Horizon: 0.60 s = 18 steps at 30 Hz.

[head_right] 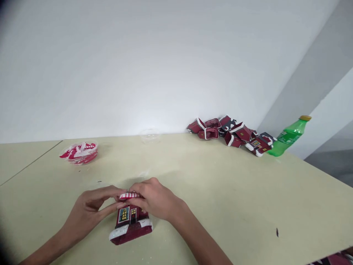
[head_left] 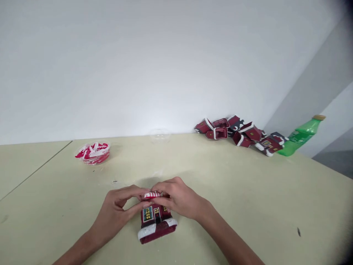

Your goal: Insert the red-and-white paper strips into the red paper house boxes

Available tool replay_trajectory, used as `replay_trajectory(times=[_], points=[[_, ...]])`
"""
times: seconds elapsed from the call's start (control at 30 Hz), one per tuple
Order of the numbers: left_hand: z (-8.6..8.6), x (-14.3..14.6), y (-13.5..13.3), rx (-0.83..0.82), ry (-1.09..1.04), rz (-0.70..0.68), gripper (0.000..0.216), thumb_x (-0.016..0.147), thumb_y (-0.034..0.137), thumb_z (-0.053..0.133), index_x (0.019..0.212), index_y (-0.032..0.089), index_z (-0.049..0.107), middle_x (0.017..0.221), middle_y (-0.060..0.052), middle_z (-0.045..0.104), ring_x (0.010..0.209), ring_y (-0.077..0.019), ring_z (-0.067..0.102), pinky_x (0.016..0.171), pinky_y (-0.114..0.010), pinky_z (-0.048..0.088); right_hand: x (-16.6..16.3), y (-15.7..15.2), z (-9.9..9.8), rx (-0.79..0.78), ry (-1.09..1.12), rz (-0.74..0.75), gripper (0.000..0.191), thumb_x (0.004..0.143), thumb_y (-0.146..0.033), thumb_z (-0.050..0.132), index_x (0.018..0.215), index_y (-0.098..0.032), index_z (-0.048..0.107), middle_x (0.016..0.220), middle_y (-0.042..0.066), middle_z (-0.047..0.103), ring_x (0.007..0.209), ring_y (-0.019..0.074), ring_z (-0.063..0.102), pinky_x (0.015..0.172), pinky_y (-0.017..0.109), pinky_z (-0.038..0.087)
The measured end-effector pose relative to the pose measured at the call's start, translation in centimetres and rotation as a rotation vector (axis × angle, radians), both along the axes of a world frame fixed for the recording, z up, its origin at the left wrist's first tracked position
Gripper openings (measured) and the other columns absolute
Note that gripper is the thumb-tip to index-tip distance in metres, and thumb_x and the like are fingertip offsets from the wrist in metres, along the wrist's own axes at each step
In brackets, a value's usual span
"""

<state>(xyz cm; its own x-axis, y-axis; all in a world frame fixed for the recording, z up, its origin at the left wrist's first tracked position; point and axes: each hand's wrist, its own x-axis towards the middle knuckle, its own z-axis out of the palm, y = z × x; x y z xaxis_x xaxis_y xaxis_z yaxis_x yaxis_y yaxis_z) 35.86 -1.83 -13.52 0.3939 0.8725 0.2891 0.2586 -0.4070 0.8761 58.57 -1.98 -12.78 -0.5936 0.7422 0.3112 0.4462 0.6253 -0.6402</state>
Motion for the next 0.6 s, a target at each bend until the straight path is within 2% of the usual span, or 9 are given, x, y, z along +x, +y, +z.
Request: replay_trajectory(times=[0.07,0.2,0.43,0.6], points=[[-0.4,0.0,0.0,0.035,-0.008,0.002,0.011,0.084,0.035,0.076,0.092,0.029,0.081,0.085,-0.003,0.077,0.077,-0.0166,0.071,0.069,-0.023,0.058,0.0,0.1,-0.2,-0.019,0.069,0.006,0.029,0.098,-0.043,0.061,0.106,-0.018,0.075,0.084,0.003,0.074,0.067,0.0121,0.063,0.063,0.022,0.048],[-1.7,-0.4,0.2,0.049,-0.068,0.043,0.011,0.082,0.035,0.077,0.091,0.029,0.081,0.09,-0.006,0.076,0.082,-0.0176,0.072,0.072,-0.023,0.06,-0.2,0.0,-0.9,-0.01,0.204,0.03,0.027,0.097,-0.043,0.063,0.111,-0.024,0.077,0.1,0.004,0.077,0.084,0.0141,0.07,0.077,0.025,0.055],[-3.6,-1.3,-0.1,0.08,-0.03,0.023,0.013,0.086,0.031,0.074,0.096,0.033,0.081,0.101,-0.005,0.075,0.093,-0.0174,0.073,0.08,-0.023,0.062,-0.1,0.1,-1.5,-0.014,0.275,0.025,0.016,0.093,-0.035,0.069,0.101,-0.027,0.081,0.093,0.004,0.078,0.081,0.014,0.071,0.073,0.025,0.056],[-3.8,-1.7,-0.1,0.252,0.034,-0.014,0.025,0.092,0.023,0.066,0.108,0.037,0.078,0.106,-0.005,0.075,0.097,-0.0173,0.073,0.081,-0.025,0.062,0.1,0.1,-1.6,-0.006,0.267,0.013,0.012,0.09,-0.028,0.073,0.098,-0.027,0.081,0.093,0.003,0.078,0.078,0.0133,0.071,0.071,0.025,0.056]])
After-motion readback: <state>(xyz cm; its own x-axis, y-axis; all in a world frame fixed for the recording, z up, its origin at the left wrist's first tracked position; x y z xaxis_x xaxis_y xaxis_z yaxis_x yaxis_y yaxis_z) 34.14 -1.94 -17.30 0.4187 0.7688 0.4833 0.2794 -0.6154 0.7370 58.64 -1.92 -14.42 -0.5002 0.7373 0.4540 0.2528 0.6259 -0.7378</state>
